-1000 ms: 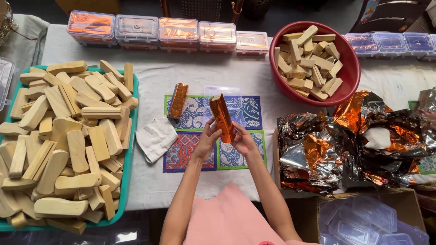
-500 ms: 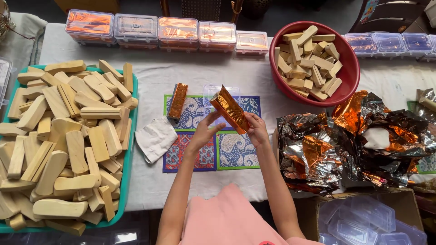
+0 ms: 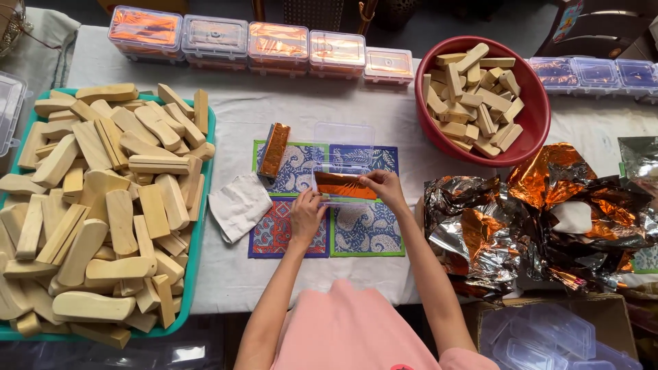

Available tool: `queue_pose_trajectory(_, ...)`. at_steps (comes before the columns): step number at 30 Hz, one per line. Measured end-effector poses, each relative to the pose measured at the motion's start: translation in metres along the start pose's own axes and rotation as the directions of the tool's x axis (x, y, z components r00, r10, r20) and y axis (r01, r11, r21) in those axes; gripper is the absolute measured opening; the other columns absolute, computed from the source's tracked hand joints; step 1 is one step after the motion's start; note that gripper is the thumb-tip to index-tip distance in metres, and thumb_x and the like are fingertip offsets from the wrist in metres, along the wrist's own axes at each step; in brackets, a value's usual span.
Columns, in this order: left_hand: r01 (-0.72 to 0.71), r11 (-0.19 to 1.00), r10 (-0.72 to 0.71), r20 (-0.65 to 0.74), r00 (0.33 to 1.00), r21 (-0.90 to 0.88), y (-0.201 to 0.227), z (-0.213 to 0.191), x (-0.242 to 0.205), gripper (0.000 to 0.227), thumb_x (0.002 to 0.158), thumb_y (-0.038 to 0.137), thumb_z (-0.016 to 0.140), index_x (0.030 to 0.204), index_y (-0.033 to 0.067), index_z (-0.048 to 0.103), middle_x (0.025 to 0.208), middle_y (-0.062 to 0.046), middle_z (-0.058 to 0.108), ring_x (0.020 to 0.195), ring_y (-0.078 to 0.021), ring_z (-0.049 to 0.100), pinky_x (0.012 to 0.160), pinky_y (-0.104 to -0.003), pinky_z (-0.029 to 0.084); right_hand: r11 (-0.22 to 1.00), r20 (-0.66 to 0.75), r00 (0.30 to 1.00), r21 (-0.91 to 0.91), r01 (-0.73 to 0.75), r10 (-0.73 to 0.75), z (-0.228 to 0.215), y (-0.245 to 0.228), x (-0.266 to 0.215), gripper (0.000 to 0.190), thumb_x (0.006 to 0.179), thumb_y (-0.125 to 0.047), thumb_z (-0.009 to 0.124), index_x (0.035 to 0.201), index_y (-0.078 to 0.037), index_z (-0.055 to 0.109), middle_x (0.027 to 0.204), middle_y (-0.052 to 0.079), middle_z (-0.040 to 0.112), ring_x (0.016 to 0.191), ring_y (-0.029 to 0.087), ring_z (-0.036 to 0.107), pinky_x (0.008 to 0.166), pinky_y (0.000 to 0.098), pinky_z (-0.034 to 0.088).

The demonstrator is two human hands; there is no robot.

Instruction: The person wraps a wooden block in copper foil, places it into a clear plastic container, and wipes the container with a white cloth. They then place the container on the table and pick up another wooden block to repeat the process.

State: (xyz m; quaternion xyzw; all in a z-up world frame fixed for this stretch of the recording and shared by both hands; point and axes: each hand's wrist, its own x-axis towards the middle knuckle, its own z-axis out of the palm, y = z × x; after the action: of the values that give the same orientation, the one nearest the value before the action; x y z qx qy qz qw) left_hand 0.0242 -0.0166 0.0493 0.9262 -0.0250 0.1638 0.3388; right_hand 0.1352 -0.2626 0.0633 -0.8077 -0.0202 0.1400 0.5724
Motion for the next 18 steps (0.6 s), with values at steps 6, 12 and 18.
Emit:
queue_pose_trajectory(6,0.004,0.995,0.000,0.041,0.999,-0.102,-0.010,-0.011,-0.003,0.034,0.073,0.026,0.087,0.100,0.0099,0.074,0.112,-0.004,0.069,0.121,-0.0289,0.063,0.095,-0.042,0.054,0.997,0.086,0.996,0.073,0.021,-0.027,0.010,0.041,0.004,0.017,0.094,-0.014,0.074,0.101,0.002,0.076,0.094,0.008,0.078,0.077,0.008,0.067,0.066,0.0242,0.056)
queue_pose_trajectory(12,-0.012,0.999,0.011,-0.046,0.999,-0.032,0.004,-0.014,0.009,0.032,0.083,0.030,0.086,0.105,0.0119,0.072,0.116,-0.004,0.068,0.114,-0.0234,0.063,0.099,-0.042,0.048,0.999,0.105,0.994,-0.047,0.014,-0.009,0.016,0.036,0.007,0.019,0.096,-0.019,0.073,0.097,0.000,0.073,0.089,0.008,0.078,0.080,0.009,0.071,0.069,0.0263,0.058)
queue_pose_trajectory(18,-0.278,0.960,0.270,0.170,0.948,0.024,0.004,0.008,0.030,0.056,0.074,0.029,0.084,0.124,0.0098,0.068,0.119,-0.004,0.070,0.114,-0.0231,0.063,0.106,-0.046,0.036,0.963,0.092,0.995,-0.267,-0.019,0.045,0.022,0.018,0.004,0.020,0.095,-0.024,0.073,0.099,-0.005,0.074,0.091,0.008,0.078,0.083,0.014,0.075,0.071,0.0297,0.060)
